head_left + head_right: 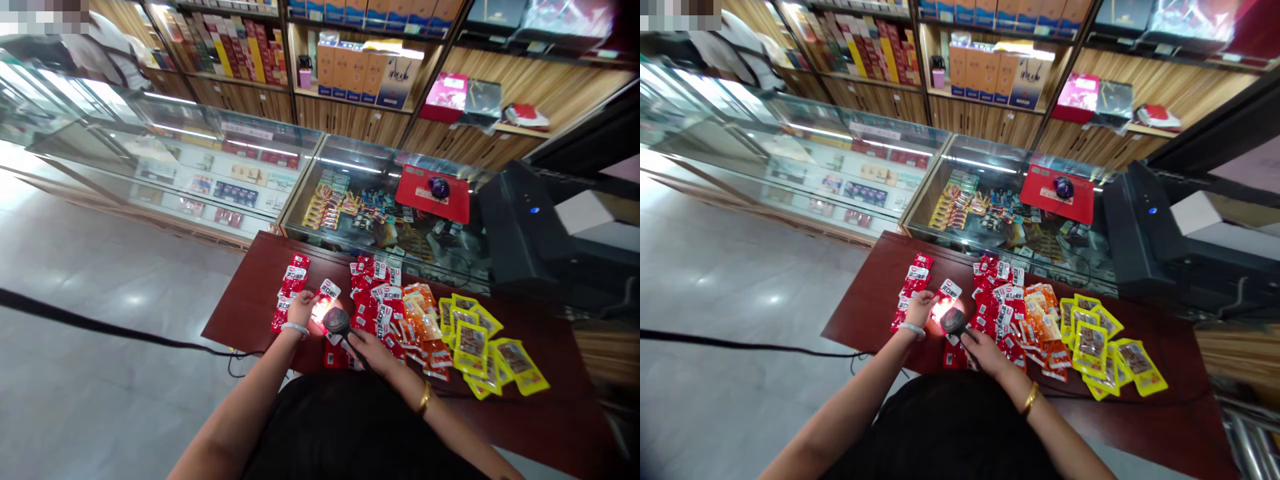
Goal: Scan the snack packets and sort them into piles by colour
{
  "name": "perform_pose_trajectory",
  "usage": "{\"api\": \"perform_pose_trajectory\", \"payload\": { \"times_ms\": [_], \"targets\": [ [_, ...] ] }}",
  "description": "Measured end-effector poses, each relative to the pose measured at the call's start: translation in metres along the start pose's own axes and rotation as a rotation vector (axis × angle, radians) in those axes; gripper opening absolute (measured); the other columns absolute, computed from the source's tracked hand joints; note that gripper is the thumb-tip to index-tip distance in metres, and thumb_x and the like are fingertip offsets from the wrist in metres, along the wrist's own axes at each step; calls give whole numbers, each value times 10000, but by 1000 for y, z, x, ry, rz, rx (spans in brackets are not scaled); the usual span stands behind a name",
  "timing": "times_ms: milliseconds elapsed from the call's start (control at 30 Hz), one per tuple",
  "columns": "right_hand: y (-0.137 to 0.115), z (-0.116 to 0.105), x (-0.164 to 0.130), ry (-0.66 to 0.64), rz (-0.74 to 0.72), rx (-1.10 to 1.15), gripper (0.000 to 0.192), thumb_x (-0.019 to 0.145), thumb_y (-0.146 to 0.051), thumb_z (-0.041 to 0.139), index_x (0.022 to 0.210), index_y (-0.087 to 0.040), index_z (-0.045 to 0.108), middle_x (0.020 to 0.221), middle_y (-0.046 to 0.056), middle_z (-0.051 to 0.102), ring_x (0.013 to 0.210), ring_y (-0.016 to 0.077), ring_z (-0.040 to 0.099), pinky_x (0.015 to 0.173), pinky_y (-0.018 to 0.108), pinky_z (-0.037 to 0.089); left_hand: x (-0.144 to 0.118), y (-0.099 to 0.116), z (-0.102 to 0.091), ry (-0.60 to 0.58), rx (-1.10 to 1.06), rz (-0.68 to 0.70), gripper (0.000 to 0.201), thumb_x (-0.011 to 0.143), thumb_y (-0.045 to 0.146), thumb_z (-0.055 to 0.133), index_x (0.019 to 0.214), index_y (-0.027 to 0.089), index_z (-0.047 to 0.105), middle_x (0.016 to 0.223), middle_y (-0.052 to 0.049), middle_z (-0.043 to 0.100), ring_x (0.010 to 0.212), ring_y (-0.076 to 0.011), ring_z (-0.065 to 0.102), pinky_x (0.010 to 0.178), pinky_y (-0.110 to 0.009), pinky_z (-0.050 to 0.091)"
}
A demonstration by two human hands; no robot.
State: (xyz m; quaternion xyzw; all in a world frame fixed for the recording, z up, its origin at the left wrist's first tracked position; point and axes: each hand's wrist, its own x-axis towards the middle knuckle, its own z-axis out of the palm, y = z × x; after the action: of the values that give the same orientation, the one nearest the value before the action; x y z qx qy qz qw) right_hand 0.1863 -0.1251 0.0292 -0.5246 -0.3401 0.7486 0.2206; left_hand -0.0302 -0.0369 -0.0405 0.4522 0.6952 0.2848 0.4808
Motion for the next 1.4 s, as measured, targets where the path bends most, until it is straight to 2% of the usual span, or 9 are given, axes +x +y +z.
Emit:
{"api": "perform_pose_trajectory", "payload": {
  "times_ms": [167,267,400,533,833,933,1167,1300,1400],
  "targets": [
    [6,0,2,-48,16,-40,620,734,-707,600,1062,-181,579,460,-99,476,338,82,385,378,212,284,-8,-12,-45,199,5,-82,282,790,456,578,895,195,595,809,-22,695,751,-154,651,680,-241,490],
    [8,0,3,-49,10,-55,620,743,-701,598,1079,-179,582,456,-101,473,339,84,390,379,213,291,-20,-26,-71,324,199,-173,326,826,468,537,1003,201,602,948,-66,706,907,-211,654,809,-324,502],
    [3,1,1,-28,8,-29,593,741,-702,597,1022,-180,586,464,-102,462,340,78,381,375,210,279,-41,-38,-70,510,615,-74,705,778,526,613,1378,207,427,1443,-152,447,1365,-309,356,1091,-462,321],
    [-1,0,-2,7,1,8,593,718,-713,612,985,-185,575,466,-107,454,335,71,365,365,206,266,-51,-44,-46,326,827,109,713,834,521,560,1468,283,337,1603,-109,139,1473,-296,108,1161,-487,177],
    [10,-10,-2,22,-24,35,499,761,-681,600,895,-201,565,504,-90,495,346,72,397,367,207,294,-7,-21,-54,256,946,185,695,863,542,500,1484,282,324,1606,-118,113,1475,-315,73,1167,-544,79],
    [10,-9,-3,20,-26,45,512,760,-683,599,929,-199,578,498,-93,488,344,73,390,370,210,293,-14,-6,-47,206,956,266,725,835,530,552,1481,284,334,1595,-97,174,1468,-317,94,1175,-514,93],
    [6,-7,-7,20,5,46,579,729,-701,614,1000,-189,603,493,-91,486,354,78,392,379,214,304,-33,12,2,-303,961,489,531,824,279,581,1337,394,510,1492,-49,382,1357,-298,324,1088,-457,270],
    [7,-7,-7,38,-11,51,581,718,-714,612,960,-186,583,468,-98,473,340,73,387,363,205,292,-25,21,8,-362,990,487,386,783,254,616,1169,244,608,1360,-140,506,1279,-325,422,1018,-462,337],
    [7,-7,-8,56,-44,42,534,733,-702,609,889,-193,566,469,-97,474,334,68,386,358,201,288,-19,20,-1,-385,898,304,335,804,274,602,1127,189,578,1060,-147,661,1075,-291,588,934,-416,412]
  ]
}}
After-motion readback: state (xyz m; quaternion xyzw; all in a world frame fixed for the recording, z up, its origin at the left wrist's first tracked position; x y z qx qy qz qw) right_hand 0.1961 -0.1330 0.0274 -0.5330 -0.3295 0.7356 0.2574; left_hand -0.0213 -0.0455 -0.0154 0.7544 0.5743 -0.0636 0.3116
